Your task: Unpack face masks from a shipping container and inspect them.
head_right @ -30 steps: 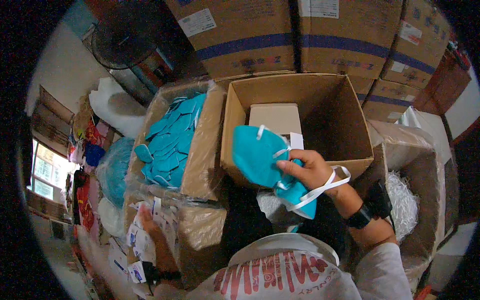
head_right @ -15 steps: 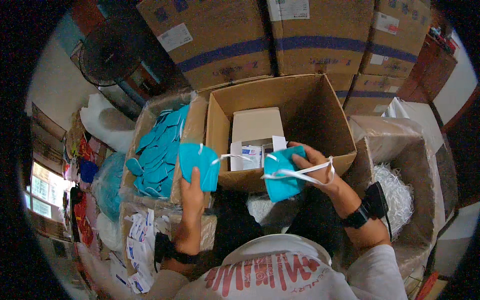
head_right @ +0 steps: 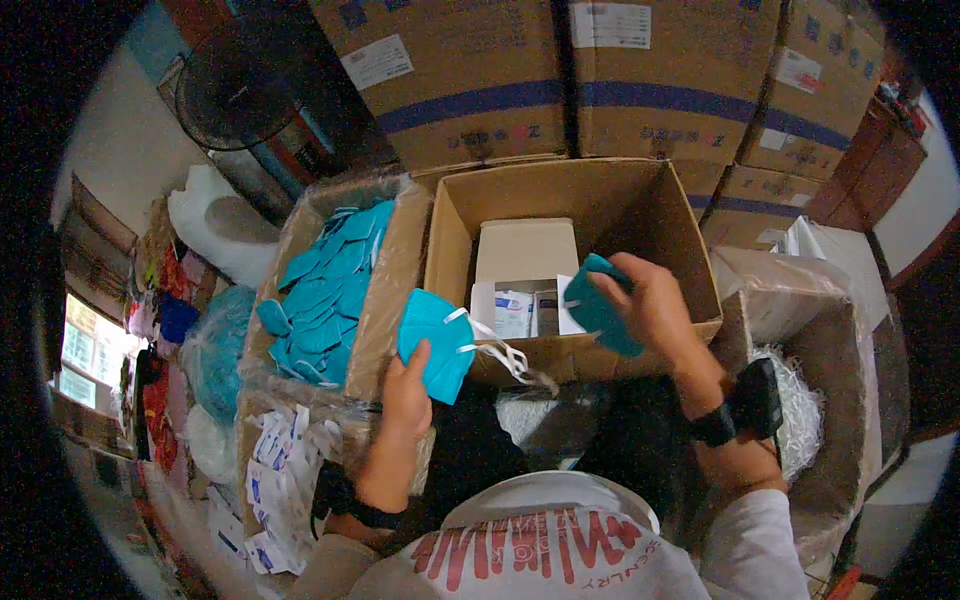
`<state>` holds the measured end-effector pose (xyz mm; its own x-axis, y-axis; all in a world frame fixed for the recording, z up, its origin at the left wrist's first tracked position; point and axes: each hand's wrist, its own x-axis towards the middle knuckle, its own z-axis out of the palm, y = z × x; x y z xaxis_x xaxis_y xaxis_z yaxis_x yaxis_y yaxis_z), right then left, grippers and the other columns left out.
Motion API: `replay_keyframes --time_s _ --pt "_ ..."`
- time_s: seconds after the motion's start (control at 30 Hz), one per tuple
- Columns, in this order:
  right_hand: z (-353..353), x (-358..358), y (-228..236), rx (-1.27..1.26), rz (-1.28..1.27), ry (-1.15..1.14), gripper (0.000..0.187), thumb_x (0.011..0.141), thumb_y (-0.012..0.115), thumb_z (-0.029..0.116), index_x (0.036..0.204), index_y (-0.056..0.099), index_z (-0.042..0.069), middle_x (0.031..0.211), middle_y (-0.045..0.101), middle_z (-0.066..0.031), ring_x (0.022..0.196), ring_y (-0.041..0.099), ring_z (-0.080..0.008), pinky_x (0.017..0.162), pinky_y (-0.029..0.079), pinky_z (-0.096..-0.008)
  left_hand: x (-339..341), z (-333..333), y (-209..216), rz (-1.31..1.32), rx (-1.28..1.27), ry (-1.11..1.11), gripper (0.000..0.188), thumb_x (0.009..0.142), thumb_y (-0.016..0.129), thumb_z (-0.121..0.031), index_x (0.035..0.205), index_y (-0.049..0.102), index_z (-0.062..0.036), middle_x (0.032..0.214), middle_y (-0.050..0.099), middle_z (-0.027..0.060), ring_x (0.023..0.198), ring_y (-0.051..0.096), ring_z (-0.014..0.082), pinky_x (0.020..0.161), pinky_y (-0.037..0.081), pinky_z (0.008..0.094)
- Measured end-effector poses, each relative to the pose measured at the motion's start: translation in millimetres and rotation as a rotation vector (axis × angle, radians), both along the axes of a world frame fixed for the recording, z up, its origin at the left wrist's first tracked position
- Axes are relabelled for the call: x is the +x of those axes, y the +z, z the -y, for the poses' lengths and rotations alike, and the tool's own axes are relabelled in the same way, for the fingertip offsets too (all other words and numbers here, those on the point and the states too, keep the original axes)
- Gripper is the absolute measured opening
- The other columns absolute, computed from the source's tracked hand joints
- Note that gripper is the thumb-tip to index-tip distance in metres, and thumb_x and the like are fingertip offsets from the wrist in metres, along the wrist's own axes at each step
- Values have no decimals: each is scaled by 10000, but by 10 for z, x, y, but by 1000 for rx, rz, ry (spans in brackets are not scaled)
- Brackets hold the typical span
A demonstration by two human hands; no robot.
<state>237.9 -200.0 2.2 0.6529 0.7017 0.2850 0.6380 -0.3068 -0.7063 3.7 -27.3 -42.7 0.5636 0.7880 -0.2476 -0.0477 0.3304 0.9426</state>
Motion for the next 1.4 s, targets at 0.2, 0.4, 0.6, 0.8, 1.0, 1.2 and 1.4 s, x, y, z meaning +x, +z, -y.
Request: replay_keyframes --time_s 0.2,0.4,0.6,0.8,1.0,1.2,1.4 --pt "-490 -517 -16 100 84 31 197 812 556 183 909 594 16 785 534 -175 723 535 -362 636 434 -404 147 284 -35 -154 462 -136 420 914 403 -273 1222 394 13 1137 515 154 1037 502 247 885 368 339" --pt "-753 -1035 -251 256 -806 340 361 906 451 243 1162 472 -10 945 551 -74 854 524 -148 755 431 -269 173 467 -79 149 210 -187 414 917 412 -239 1259 361 -12 1224 460 132 1140 427 209 938 328 320" --pt "-682 -1104 -360 257 -573 458 403 909 447 196 1252 384 -5 1020 516 -82 887 516 -142 793 429 -264 60 375 -119 240 15 -232 369 870 504 -151 1210 428 -29 1151 495 61 1049 467 147 897 360 294" --pt "-586 -1120 -374 208 -618 511 402 890 480 165 1251 394 9 1023 514 -93 915 514 -159 797 430 -273 -34 362 -99 212 -118 -236 344 870 507 -164 1182 452 -31 1116 518 51 1011 489 135 878 374 280" --pt "-475 -804 -221 306 -235 423 371 872 518 199 1186 451 14 999 521 -92 958 485 -155 841 388 -301 -151 196 -136 264 -310 -247 347 878 483 -181 1185 440 -24 1106 535 77 1012 516 180 870 411 321" --pt "-346 -781 -99 -187 -595 678 411 863 523 282 1154 460 -1 1066 521 -172 975 510 -247 838 406 -323 -138 98 -15 379 -455 -343 376 879 459 -167 1221 390 -25 1141 512 103 1037 514 221 893 411 362" --pt "-424 -934 -221 408 -300 616 351 855 533 278 1052 497 -11 954 546 -164 908 528 -242 788 406 -356 -163 77 18 283 -334 -405 385 880 441 -177 1225 382 -17 1164 497 125 1075 486 242 925 382 385"
